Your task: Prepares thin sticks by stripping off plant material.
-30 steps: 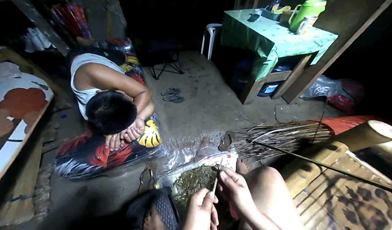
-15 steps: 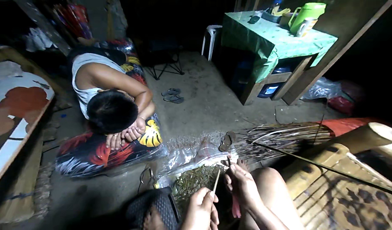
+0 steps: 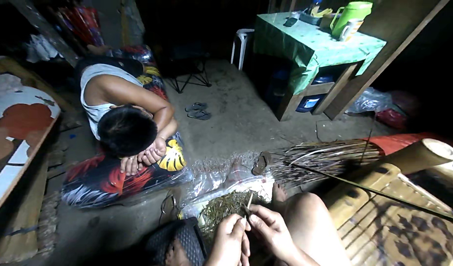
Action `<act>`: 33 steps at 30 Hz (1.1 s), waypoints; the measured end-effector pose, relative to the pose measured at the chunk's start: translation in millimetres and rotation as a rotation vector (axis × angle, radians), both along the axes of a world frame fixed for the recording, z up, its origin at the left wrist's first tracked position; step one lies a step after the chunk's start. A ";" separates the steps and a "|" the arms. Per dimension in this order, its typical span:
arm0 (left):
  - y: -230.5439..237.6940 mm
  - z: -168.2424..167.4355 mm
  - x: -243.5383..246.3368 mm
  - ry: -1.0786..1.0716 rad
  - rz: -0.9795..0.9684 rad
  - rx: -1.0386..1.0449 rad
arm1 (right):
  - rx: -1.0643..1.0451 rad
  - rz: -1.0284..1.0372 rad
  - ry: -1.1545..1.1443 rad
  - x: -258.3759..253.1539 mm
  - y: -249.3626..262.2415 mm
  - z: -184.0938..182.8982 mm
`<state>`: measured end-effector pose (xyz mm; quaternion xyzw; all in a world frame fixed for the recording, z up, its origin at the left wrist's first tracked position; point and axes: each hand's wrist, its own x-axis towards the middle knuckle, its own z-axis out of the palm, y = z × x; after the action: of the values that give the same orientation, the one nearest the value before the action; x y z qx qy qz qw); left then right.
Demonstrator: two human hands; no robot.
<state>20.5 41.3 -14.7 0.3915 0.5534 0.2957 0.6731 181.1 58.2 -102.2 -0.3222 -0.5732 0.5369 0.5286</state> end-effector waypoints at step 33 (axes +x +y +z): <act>2.9 -0.3 -5.7 -0.032 -0.007 0.001 | 0.087 0.036 -0.093 5.1 7.0 -0.9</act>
<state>14.9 44.2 -15.0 0.3889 0.5409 0.2997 0.6829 186.2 65.3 -103.2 -0.3131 -0.6256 0.5055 0.5050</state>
